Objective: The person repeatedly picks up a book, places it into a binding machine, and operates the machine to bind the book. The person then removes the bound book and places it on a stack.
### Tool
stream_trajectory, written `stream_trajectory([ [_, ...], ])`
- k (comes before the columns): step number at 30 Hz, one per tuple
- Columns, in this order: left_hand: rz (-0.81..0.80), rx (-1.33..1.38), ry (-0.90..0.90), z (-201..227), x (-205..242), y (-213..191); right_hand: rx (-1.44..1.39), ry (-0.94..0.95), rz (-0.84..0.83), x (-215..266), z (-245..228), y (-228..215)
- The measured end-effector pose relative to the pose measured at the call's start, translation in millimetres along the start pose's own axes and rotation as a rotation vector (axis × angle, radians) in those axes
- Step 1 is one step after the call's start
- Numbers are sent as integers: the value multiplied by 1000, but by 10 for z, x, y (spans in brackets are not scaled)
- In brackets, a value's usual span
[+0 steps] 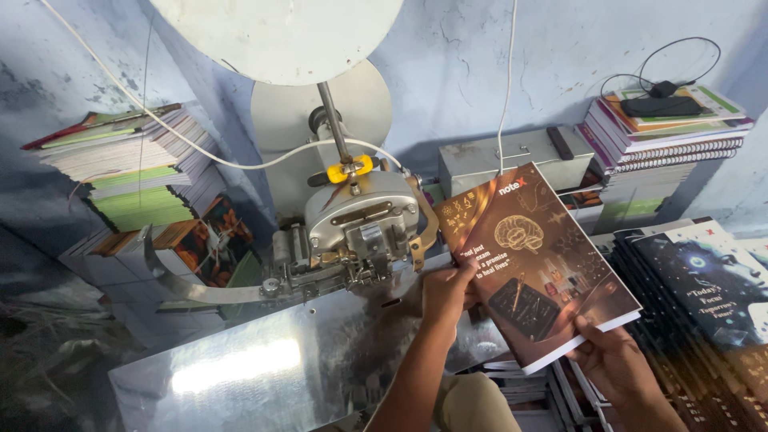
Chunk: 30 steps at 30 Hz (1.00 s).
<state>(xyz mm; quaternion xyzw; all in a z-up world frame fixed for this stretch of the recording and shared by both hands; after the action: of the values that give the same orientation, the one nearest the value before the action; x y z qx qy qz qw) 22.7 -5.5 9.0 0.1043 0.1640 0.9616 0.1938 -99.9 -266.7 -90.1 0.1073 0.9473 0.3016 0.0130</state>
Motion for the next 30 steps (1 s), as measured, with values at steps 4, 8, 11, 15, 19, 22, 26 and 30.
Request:
stream_trajectory([
  [4, -19, -2, -34, 7, -7, 5, 7, -36, 68, 29, -86, -109],
  [8, 5, -48, -57, -14, -34, -9, 17, -54, 86, 23, -234, -323],
  [11, 3, -63, -48, -18, -19, -17, 13, -64, 148, 54, -317, -467],
  [15, 13, -81, -40, 5, 2, -7, 13, -104, 249, 124, -397, -589],
  [19, 3, -82, -40, 22, 24, 5, 70, -79, 291, 178, -444, -670],
  [22, -1, -78, -28, 36, 33, 8, 120, -61, 313, 212, -481, -750],
  [26, -2, -96, -35, 51, 39, 12, 113, -63, 354, 255, -454, -884],
  [30, 11, -111, -34, 63, 50, 26, 89, -48, 358, 289, -325, -1047],
])
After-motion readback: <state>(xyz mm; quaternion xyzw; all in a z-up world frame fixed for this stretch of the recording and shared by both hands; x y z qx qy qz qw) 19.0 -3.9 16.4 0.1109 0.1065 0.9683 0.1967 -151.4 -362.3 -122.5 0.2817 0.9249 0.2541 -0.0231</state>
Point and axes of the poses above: each hand's wrist, its own x-axis away from the middle knuckle, its own y-axis out of the palm, z = x × y, the point moved 3 cm from there along -x, towards the middle knuckle, and after that the axes turned 8 degrees about -z, right-handed, at the moved point
